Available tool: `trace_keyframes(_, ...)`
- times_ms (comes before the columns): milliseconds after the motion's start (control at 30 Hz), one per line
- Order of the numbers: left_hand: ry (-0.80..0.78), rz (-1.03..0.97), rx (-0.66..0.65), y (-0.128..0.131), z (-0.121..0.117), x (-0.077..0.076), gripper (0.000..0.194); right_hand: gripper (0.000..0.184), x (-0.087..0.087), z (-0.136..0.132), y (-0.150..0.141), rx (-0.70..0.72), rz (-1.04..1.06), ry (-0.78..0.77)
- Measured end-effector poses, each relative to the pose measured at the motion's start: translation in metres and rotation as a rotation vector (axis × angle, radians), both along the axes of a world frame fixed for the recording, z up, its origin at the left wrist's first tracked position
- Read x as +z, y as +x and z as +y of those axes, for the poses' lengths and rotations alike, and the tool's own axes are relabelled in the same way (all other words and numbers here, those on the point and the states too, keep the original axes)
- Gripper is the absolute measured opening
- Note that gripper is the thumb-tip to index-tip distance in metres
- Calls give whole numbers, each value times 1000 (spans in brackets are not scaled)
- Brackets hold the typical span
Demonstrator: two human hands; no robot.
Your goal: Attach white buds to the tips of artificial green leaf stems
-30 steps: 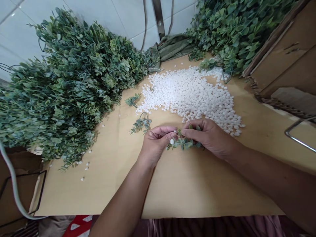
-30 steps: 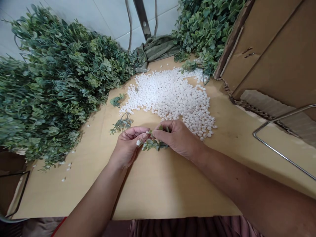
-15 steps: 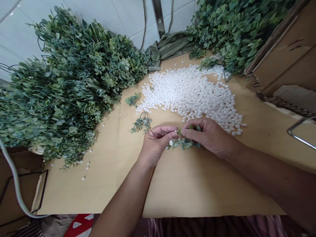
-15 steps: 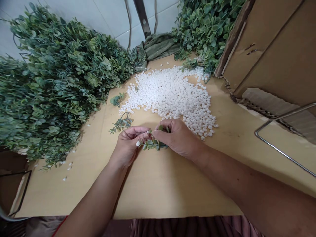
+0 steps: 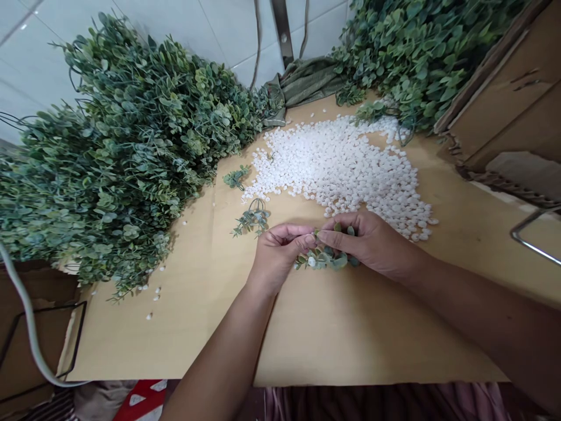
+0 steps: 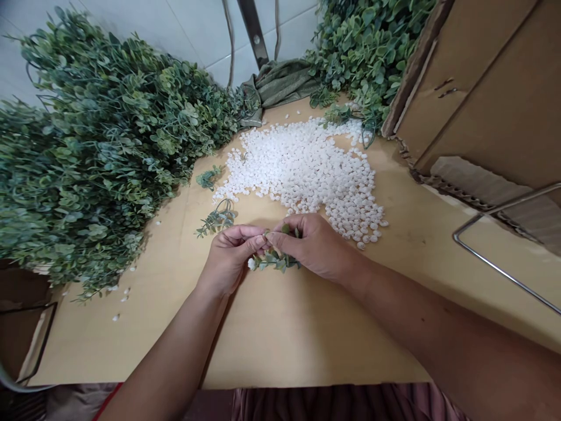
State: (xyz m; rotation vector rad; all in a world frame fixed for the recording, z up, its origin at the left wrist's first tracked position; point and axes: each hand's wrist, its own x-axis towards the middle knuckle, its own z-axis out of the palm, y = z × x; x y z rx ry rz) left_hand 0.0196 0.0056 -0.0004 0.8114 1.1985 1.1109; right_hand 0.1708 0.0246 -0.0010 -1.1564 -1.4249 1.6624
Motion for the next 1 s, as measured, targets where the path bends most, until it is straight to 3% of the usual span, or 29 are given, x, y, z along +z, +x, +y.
trace_keyframes(433,49,-30,25,2,1,-3,19,22,-1,-2,-2,-8,35,134)
trace_keyframes(700,8,19,-78,-7,1,1,20,20,-2,-1,-2,-24,23,111)
trace_keyframes(1000,14,130,-13,0,1,2,14,20,-4,-3,-3,-41,-60,160)
